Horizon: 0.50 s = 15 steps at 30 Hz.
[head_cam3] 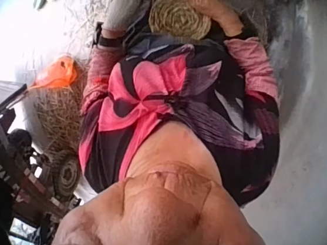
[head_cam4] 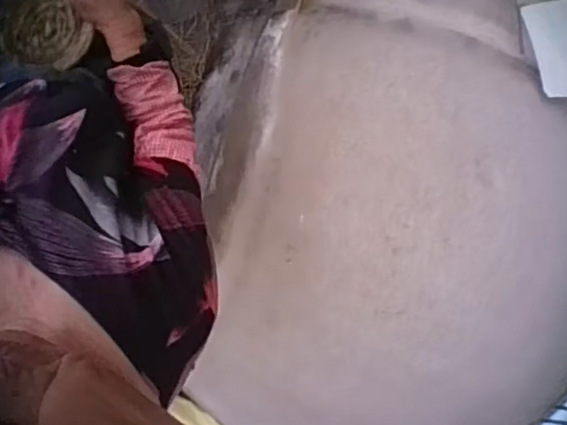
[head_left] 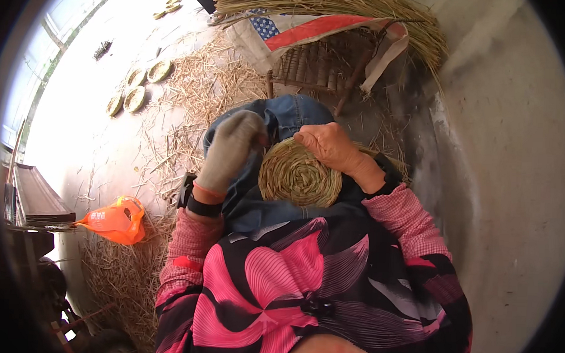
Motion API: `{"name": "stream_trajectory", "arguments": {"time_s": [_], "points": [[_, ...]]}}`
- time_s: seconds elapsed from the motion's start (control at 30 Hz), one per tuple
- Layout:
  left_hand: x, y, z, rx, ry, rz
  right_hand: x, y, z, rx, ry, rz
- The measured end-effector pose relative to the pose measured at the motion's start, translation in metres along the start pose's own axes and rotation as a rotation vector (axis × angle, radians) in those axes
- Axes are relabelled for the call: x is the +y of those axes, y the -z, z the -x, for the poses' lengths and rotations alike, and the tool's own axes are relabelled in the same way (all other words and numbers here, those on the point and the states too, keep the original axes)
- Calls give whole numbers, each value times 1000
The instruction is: Weaving a circular straw base for a basket or mat.
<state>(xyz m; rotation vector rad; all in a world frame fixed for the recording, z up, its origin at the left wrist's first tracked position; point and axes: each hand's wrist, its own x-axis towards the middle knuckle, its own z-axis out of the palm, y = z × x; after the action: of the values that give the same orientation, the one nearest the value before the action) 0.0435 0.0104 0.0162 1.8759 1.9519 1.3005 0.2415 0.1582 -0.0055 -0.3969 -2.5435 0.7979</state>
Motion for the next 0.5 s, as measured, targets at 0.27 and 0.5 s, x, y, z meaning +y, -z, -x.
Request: {"name": "stream_trajectory", "arguments": {"time_s": [0.27, 0.5], "points": [[24, -20, 2, -267, 157, -106, -5, 53, -22, -246, 205, 176], [22, -25, 8, -242, 165, -151, -32, 72, -25, -357, 209, 602]]}}
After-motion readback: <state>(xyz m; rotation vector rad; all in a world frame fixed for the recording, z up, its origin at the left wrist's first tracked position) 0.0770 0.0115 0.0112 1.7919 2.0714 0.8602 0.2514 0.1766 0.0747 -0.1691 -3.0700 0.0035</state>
